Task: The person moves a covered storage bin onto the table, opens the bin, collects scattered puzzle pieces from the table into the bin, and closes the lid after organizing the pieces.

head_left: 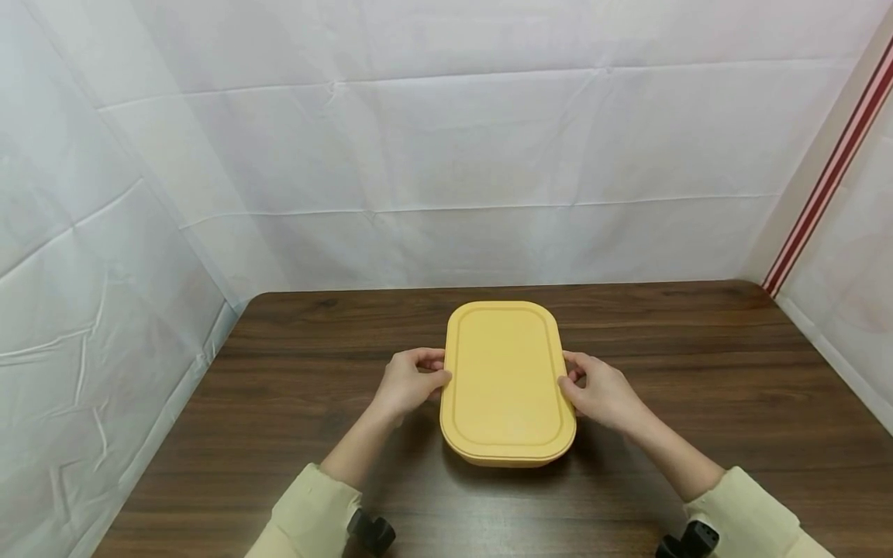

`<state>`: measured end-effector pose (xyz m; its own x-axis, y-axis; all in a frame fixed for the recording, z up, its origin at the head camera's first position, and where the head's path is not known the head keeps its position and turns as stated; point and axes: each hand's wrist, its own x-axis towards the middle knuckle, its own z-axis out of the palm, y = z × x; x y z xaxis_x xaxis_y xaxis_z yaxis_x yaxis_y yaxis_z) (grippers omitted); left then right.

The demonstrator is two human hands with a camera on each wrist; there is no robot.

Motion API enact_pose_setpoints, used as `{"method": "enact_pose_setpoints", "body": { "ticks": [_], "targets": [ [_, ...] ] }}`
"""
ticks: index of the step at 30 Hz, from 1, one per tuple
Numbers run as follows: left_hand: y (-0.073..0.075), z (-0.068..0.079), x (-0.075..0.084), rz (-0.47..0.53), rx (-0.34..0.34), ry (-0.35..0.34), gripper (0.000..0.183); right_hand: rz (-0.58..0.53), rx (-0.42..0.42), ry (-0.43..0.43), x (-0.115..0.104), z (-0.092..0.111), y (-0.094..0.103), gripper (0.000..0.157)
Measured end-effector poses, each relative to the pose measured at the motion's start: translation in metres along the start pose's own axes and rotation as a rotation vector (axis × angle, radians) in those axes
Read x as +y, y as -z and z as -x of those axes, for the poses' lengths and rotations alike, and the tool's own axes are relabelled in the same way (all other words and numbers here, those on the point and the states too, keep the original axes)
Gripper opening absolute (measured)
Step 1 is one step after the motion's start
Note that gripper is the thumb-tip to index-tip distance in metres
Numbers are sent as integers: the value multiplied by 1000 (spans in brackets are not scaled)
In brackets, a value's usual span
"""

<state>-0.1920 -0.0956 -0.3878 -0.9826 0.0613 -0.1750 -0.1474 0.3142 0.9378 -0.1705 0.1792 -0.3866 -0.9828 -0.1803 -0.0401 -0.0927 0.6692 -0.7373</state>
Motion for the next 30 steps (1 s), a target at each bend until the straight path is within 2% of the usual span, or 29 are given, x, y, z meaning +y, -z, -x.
{"method": "enact_pose_setpoints", "body": {
  "ticks": [6, 11, 20, 26, 30],
  "targets": [
    [-1, 2, 1, -69, 14, -24, 37, 69, 34, 25, 2, -1, -1, 47],
    [-1, 2, 1, -167, 36, -92, 34, 145, 67, 77, 4, -2, -2, 45],
    [3, 12, 4, -499, 67, -302, 33, 234, 164, 213, 8, 5, -4, 42],
    [7, 19, 5, -665, 27, -445, 31, 343, 198, 347, 9, 11, -4, 40],
    [11, 23, 6, -738, -18, -519, 33, 392, 178, 401, 9, 15, -2, 43]
  ]
}}
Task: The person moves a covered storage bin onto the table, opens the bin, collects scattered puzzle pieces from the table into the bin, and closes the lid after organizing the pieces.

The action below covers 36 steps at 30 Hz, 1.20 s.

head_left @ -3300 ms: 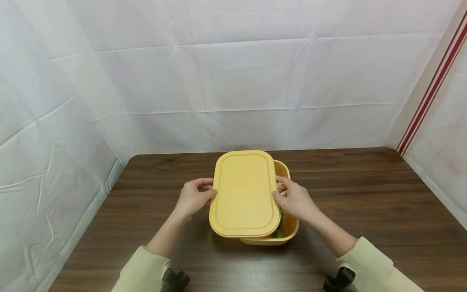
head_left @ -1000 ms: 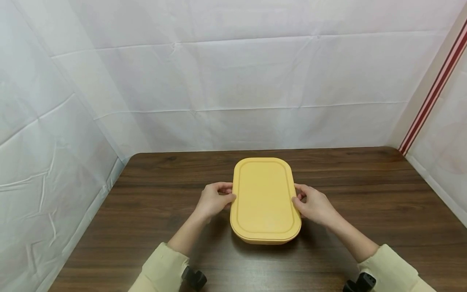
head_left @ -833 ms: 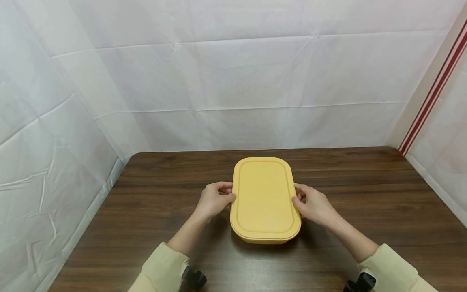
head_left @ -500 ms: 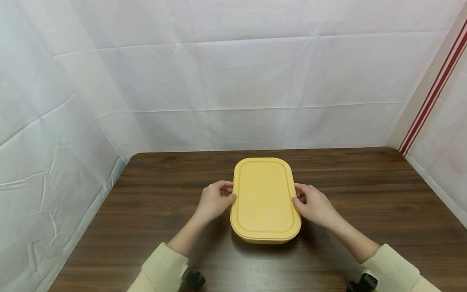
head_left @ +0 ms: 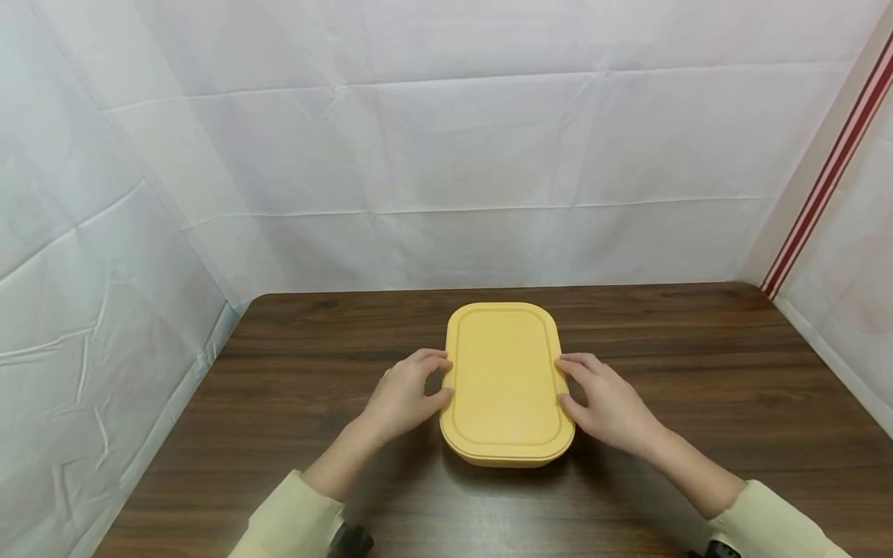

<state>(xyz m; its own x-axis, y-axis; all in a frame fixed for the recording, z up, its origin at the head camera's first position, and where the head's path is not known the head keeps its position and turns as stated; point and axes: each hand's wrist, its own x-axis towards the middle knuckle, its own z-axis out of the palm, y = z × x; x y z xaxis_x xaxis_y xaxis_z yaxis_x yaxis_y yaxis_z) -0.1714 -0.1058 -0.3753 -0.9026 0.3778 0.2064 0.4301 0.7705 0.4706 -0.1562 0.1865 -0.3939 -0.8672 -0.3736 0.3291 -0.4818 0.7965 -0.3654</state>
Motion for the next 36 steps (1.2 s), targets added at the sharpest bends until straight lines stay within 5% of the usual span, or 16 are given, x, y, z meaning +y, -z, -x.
{"method": "enact_pose_setpoints", "body": {
  "ticks": [6, 13, 36],
  "targets": [
    [5, 6, -3, -47, -91, -96, 43, 23, -80, 52, -3, 6, 5, 55],
    [8, 11, -7, -63, -188, -119, 62, 17, -164, 115, -5, 12, 12, 66],
    [9, 15, -8, -126, -193, -184, 68, 50, -238, 166, -6, 14, 19, 71]
  ]
}}
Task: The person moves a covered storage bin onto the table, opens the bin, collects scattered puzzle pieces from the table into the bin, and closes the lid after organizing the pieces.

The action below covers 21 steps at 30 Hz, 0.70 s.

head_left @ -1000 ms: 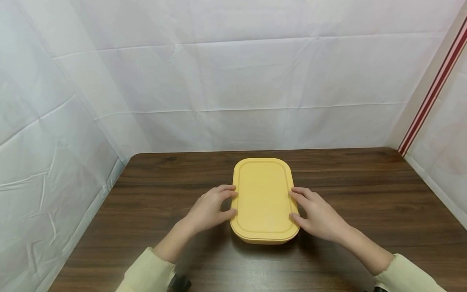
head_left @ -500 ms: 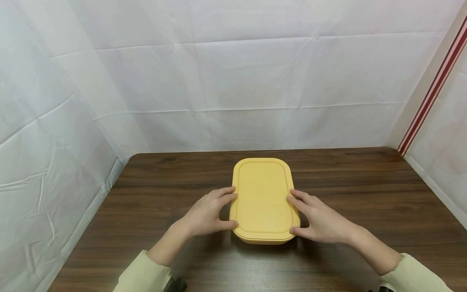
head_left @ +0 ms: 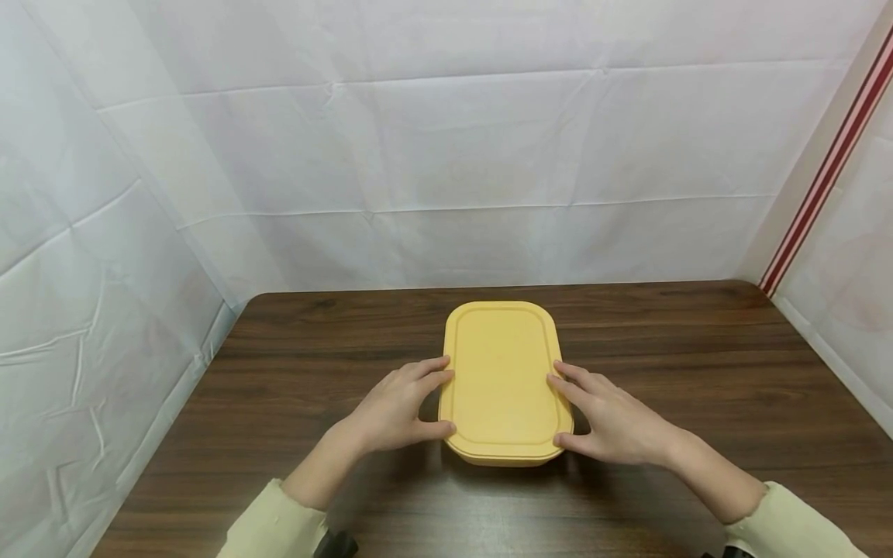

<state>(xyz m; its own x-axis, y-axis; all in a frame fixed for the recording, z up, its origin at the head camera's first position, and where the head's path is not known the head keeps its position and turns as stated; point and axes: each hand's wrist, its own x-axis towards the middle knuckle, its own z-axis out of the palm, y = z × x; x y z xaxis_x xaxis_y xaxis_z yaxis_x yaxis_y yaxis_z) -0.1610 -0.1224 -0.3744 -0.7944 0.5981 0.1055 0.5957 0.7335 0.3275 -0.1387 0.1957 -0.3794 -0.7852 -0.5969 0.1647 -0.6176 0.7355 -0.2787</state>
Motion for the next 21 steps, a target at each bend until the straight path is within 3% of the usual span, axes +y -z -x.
{"method": "enact_pose_setpoints", "body": {
  "ticks": [10, 21],
  "targets": [
    [-1, -8, -4, -48, 86, -52, 48, 51, 87, -3, 5, -3, -2, 56],
    [-3, -23, -17, -66, 107, -9, 48, 96, 152, -6, 22, -21, -7, 49]
  ]
}}
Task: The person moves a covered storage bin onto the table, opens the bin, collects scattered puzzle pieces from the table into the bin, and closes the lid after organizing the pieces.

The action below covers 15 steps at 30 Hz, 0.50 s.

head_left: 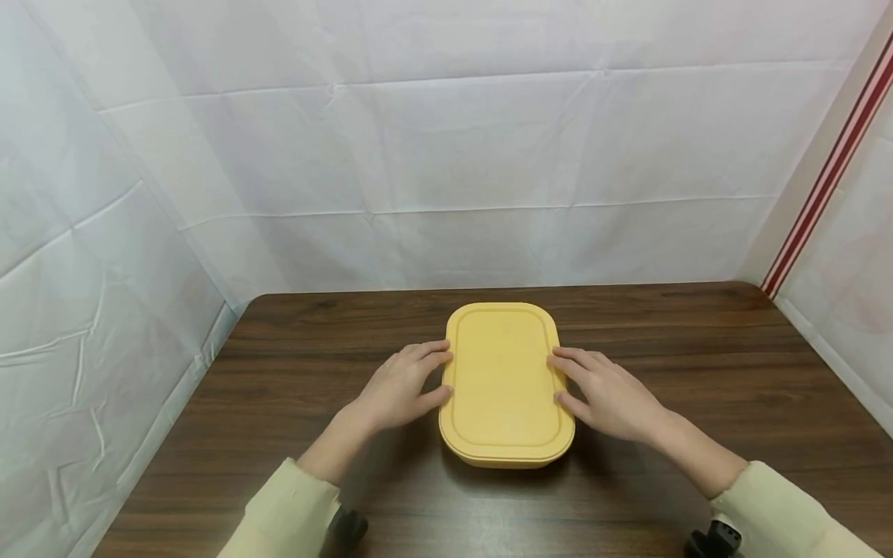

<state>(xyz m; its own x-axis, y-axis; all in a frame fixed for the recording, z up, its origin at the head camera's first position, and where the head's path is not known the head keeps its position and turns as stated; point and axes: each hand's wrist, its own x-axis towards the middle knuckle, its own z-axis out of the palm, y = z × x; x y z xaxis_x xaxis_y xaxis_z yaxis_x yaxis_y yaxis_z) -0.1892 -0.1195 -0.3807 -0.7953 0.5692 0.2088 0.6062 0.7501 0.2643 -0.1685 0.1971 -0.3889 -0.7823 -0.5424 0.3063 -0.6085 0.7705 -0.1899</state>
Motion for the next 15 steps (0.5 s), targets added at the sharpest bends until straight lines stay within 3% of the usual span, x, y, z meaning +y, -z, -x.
{"method": "enact_pose_setpoints", "body": {
  "ticks": [8, 15],
  "targets": [
    [0, -15, -7, 19, -18, 27, 49, 29, -32, -47, 10, -17, -1, 49],
    [-4, -24, -14, 30, -41, 50, 52, 48, -40, -24, 16, -30, -1, 50]
  ]
}}
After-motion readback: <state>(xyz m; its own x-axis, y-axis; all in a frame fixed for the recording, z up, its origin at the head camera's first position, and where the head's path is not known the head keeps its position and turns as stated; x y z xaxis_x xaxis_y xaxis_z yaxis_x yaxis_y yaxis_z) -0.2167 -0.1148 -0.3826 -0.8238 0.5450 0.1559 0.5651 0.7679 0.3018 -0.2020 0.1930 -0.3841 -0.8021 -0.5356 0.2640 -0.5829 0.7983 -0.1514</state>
